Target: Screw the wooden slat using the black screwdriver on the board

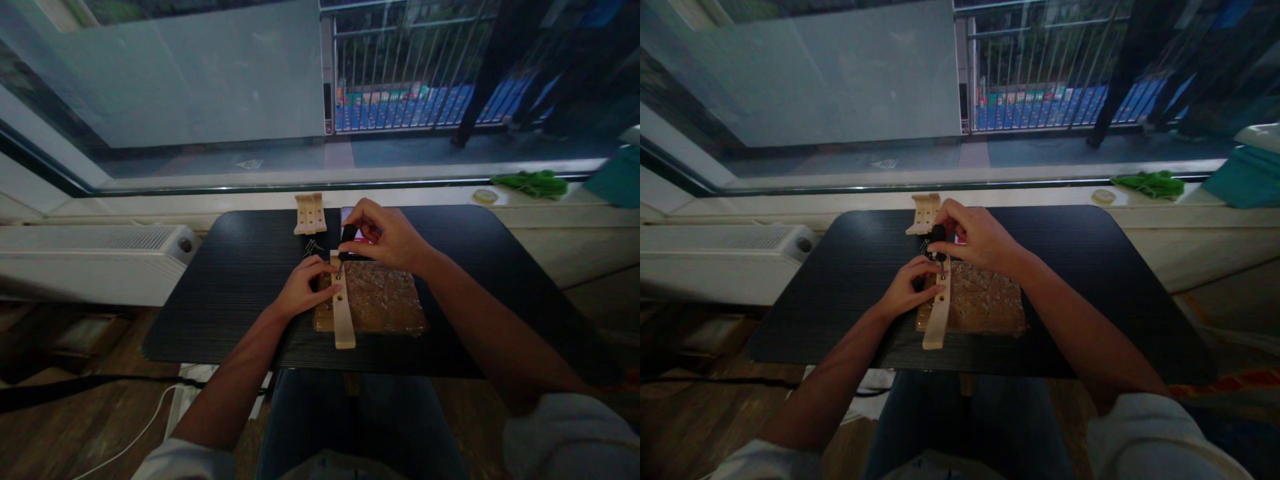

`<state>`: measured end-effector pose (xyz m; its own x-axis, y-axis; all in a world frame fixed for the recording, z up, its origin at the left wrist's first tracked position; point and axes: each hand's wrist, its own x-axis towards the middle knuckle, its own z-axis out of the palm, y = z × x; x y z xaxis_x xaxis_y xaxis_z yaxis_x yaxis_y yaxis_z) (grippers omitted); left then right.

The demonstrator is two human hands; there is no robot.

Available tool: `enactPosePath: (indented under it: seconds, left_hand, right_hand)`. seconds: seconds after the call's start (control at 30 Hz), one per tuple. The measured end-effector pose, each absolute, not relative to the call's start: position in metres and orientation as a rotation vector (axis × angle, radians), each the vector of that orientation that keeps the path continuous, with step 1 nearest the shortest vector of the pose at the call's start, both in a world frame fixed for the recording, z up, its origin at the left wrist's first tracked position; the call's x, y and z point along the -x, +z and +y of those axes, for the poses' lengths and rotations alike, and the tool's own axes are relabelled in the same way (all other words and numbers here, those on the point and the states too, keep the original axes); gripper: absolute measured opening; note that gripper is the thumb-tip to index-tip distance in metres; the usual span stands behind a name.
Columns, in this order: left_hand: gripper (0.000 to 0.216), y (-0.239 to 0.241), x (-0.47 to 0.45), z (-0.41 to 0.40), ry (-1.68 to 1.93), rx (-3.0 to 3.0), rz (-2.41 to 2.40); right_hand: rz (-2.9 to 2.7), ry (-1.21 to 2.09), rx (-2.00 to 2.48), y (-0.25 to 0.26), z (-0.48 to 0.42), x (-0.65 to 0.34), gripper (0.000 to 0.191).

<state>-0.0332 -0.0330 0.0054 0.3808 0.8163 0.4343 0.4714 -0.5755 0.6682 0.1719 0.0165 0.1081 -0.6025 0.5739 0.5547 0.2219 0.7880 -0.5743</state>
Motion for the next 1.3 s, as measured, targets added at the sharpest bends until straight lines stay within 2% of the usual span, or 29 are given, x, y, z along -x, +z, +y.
enactPosePath:
  seconds: [0.6, 0.97, 1.3]
  left_hand:
    - [0.026, 0.007, 0.033, -0.034, 1.066, -2.198, 1.097]
    - [0.027, 0.005, 0.034, -0.033, 1.077, -2.220, 1.082]
    - [0.027, 0.006, 0.033, -0.033, 1.079, -2.226, 1.086]
  right_hand:
    - [-2.203, 0.529, 0.612, 0.105, 0.016, -0.170, 0.034]
    - [-2.243, 0.481, 0.533, 0.106, 0.016, -0.172, 0.027]
    - [-2.323, 0.607, 0.473, 0.116, 0.013, -0.176, 0.022]
